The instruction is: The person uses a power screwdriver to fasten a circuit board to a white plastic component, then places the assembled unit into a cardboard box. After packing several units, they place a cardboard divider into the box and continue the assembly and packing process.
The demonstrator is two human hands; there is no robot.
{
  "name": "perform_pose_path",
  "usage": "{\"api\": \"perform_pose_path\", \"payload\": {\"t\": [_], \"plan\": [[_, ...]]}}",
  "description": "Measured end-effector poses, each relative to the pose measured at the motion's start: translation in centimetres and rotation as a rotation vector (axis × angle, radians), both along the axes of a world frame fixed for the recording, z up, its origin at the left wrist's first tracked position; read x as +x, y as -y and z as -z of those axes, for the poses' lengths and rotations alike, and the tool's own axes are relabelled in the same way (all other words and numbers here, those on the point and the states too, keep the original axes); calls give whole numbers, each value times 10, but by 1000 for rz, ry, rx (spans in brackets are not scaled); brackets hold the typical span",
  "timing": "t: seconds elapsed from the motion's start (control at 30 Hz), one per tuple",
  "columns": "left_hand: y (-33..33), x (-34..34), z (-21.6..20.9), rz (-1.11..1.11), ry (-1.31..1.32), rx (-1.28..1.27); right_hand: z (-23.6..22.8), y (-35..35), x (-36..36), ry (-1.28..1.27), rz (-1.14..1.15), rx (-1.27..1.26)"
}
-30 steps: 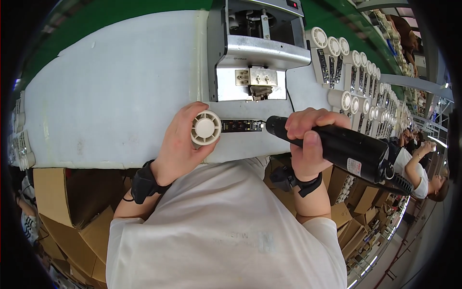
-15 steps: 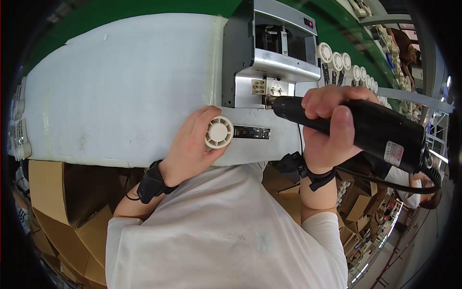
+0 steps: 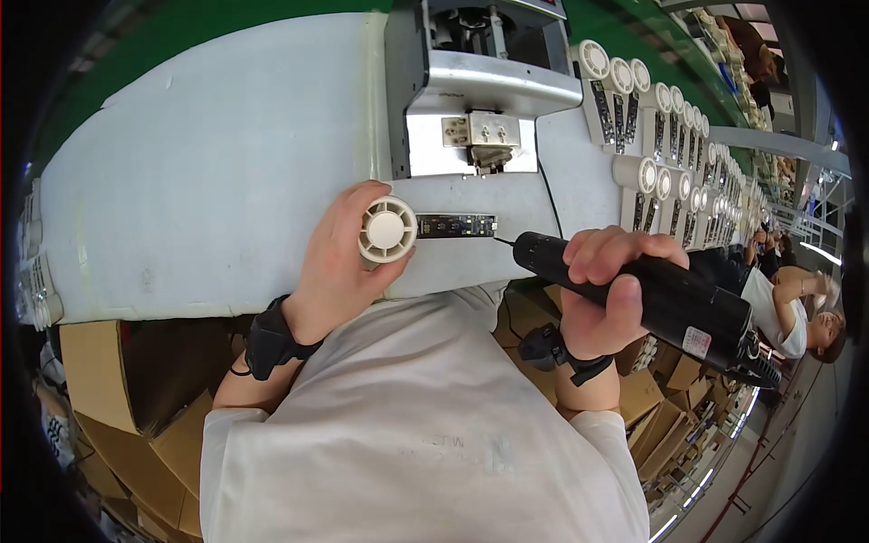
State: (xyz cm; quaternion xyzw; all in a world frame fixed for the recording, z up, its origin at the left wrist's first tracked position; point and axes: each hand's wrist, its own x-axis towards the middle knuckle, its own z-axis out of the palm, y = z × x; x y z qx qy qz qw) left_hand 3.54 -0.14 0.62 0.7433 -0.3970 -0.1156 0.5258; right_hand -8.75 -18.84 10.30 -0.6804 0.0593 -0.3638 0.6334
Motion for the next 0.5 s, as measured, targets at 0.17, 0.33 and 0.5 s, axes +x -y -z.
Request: {"api": "perform_pose_path", "payload": {"t": [0.17,0.33,0.5], "plan": [[1,-2,1,-10,0,-7,1,0,-3,22,18,3],[1,-3,0,-14,-8,-11,5,1,0,38,10,6],[1,-2,1,-17,0,-13,7,1,-1,37,17,15]]}}
